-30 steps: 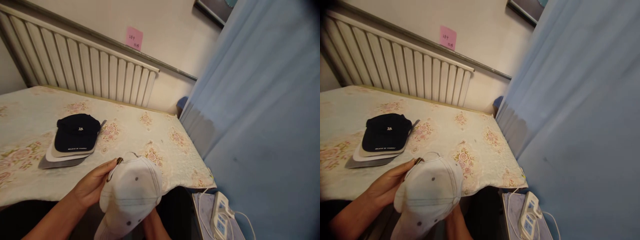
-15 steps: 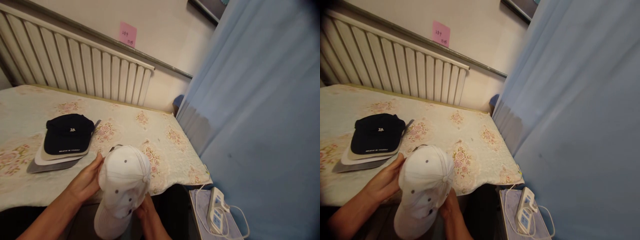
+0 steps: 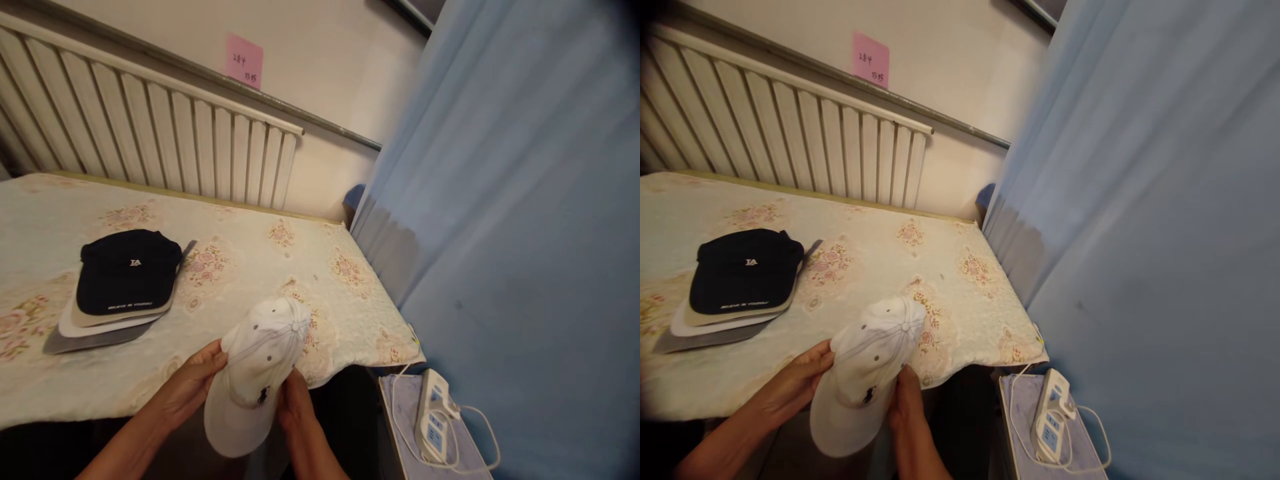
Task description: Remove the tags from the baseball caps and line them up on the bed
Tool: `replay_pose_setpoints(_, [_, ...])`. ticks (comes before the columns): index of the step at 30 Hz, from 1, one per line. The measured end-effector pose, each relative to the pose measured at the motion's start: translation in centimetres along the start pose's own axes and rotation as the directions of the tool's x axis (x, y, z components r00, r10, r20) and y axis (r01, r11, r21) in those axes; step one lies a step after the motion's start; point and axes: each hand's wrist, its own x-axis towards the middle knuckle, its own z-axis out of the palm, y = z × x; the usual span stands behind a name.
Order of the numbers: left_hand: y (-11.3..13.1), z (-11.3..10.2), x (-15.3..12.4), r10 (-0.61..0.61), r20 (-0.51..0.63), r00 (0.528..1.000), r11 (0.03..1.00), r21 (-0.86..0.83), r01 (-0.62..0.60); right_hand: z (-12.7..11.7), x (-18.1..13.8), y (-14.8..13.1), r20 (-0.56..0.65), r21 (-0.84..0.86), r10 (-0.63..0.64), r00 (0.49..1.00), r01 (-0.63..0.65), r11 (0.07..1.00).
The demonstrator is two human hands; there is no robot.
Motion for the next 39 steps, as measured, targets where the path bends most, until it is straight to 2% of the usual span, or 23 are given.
replay_pose_setpoints(5, [-0.2, -0.7, 0.2, 0.018, -0.024, 1.000, 0.999, -0.048, -0.020, 0.2, -1.0, -1.5, 0.021, -0.016, 0.007, 1.000, -0.007, 1.000])
replay_pose_setpoints(10, [-1.0, -2.3, 0.4, 0.047, -0.100, 0.994, 0.988, -0.139, -0.061, 1.0, -1.7, -4.2, -0.063, -0.114, 0.006, 0.998, -0.013, 0.993])
replay_pose_setpoints(14, [-1.4, -3.1, 0.8, 0.047, -0.200, 0.979, 0.985, -0.152, -0.078, 2.1, -1.6, -5.4, -0.006, -0.120, 0.025, 1.000, -0.026, 0.992])
replay_pose_setpoints(18, [-1.8, -3.2, 0.7, 0.001, -0.203, 0.979, 0.989, -0.147, -0.032, 1.9, -1.7, -4.9, -0.020, -0.092, 0.086, 0.996, -0.087, 0.992])
replay_pose_setpoints(22, [-2.3, -3.1, 0.4, -0.076, -0.200, 0.977, 0.984, -0.172, 0.041, 1.7, -2.2, -4.6, 0.027, -0.068, 0.104, 0.994, -0.102, 0.993])
replay_pose_setpoints(29, [-2.6, -3.0, 0.4, -0.051, -0.289, 0.956, 0.984, -0.179, -0.001, 2.9, -4.1, -5.4, 0.146, -0.033, 0.108, 0.983, -0.104, 0.994])
replay_pose_setpoints(33, [-2.4, -3.5, 0.3, -0.093, -0.274, 0.957, 0.976, -0.216, 0.033, 3.3, -5.6, -4.3, 0.232, -0.043, 0.134, 0.963, -0.128, 0.991])
replay_pose_setpoints(36, [-2.2, -3.8, 0.2, -0.100, -0.289, 0.952, 0.978, -0.206, 0.041, 3.5, -6.3, -3.5, 0.265, -0.023, 0.156, 0.952, -0.156, 0.987])
replay_pose_setpoints(39, [-1.8, -3.9, -0.1, -0.085, -0.254, 0.963, 0.981, -0.193, 0.036, 3.8, -6.5, -3.3, 0.291, -0.002, 0.166, 0.942, -0.173, 0.985])
